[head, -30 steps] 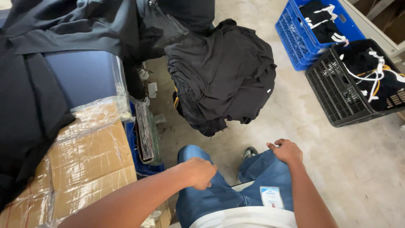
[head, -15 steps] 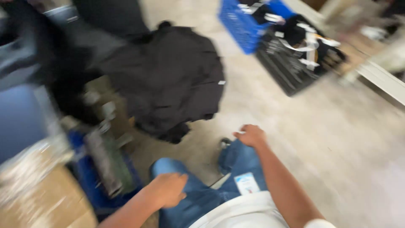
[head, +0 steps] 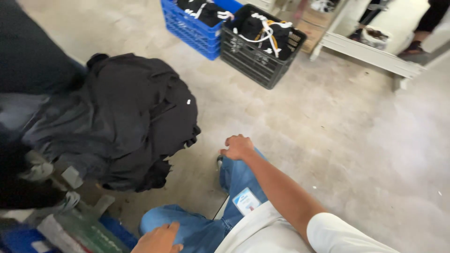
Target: Sorting and stacking black garments from a pile onto a table in a factory setting
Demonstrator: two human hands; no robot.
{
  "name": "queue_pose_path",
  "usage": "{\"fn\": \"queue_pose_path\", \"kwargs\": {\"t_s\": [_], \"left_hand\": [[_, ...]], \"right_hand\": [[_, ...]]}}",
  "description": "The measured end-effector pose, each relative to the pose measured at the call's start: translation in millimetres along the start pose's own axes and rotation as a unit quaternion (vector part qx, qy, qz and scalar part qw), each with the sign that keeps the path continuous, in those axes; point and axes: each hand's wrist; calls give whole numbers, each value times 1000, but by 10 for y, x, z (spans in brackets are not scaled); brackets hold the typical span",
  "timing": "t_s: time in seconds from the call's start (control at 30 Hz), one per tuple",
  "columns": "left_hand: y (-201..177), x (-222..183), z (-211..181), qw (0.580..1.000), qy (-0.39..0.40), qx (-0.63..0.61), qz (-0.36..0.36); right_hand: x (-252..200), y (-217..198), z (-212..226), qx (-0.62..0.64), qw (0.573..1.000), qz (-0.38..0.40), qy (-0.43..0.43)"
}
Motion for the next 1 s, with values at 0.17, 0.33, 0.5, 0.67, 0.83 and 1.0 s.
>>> {"fn": "queue_pose_path", "kwargs": {"t_s": [0.17, 0.33, 0.5, 0.67, 0.83, 1.0], "left_hand": [[54, 319, 182, 1000, 8, 19, 5], [122, 564, 336, 1000, 11, 28, -1], [124, 540, 348, 999, 26, 39, -4], [56, 152, 88, 1000, 1, 17, -17], [18, 39, 24, 1000, -5, 7, -16], [456, 205, 101, 948, 48, 84, -302]], "right_hand": [[32, 36, -39, 6, 1000, 7, -8], [12, 2, -21, 5, 1000, 23, 6], [38, 36, -49, 2, 1000, 21, -6], [73, 73, -66, -10, 1000, 19, -11], [53, 29, -69, -2, 1000, 11, -22], [221, 228, -140, -6, 1000, -19, 19]]}}
Point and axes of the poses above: each hand's wrist, its own x-axis towards the middle knuckle, its own y-axis out of the palm, z = x × y, and after that the axes turned 1 degree about -y, right-handed
